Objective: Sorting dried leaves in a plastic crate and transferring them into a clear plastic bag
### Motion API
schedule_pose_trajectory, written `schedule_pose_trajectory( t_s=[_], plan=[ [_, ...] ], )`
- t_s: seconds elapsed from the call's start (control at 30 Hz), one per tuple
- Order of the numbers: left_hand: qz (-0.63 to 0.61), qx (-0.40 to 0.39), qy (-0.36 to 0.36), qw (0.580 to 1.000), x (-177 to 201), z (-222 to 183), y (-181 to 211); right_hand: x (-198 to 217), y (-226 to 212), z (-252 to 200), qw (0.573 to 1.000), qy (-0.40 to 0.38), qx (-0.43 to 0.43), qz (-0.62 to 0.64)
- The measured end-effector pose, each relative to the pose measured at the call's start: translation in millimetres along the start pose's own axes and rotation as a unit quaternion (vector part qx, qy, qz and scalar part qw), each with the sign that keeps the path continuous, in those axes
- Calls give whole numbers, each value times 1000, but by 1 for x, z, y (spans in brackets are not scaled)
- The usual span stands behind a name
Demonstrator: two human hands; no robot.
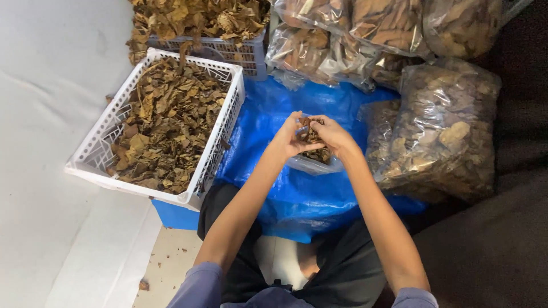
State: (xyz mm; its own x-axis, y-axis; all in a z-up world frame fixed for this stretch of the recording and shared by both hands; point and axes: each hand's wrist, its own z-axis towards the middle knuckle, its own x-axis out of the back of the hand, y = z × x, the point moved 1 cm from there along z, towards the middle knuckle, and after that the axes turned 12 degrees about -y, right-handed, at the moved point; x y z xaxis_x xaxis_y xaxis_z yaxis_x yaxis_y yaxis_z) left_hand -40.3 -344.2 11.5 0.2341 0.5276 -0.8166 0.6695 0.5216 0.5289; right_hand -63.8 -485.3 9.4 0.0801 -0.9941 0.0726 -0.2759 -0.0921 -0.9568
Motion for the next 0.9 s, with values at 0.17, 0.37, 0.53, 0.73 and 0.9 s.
schedule_pose_trajectory(
  t_s=[0.17,0.37,0.53,0.73,0.9],
  plan=[
    [61,31,30,997,4,16,-10,19,33,15,999,3,-6,45],
    [114,28,76,990,39,40,-13,14,40,6,998,-11,-11,65],
    [157,9,87,984,54,50,-14,16,59,12,997,-17,-24,69],
    [354,14,55,933,4,-3,-6,18,63,9,997,-32,-34,64],
    [519,-46,42,853,47,33,-16,33,87,26,996,-24,-29,79]
  ],
)
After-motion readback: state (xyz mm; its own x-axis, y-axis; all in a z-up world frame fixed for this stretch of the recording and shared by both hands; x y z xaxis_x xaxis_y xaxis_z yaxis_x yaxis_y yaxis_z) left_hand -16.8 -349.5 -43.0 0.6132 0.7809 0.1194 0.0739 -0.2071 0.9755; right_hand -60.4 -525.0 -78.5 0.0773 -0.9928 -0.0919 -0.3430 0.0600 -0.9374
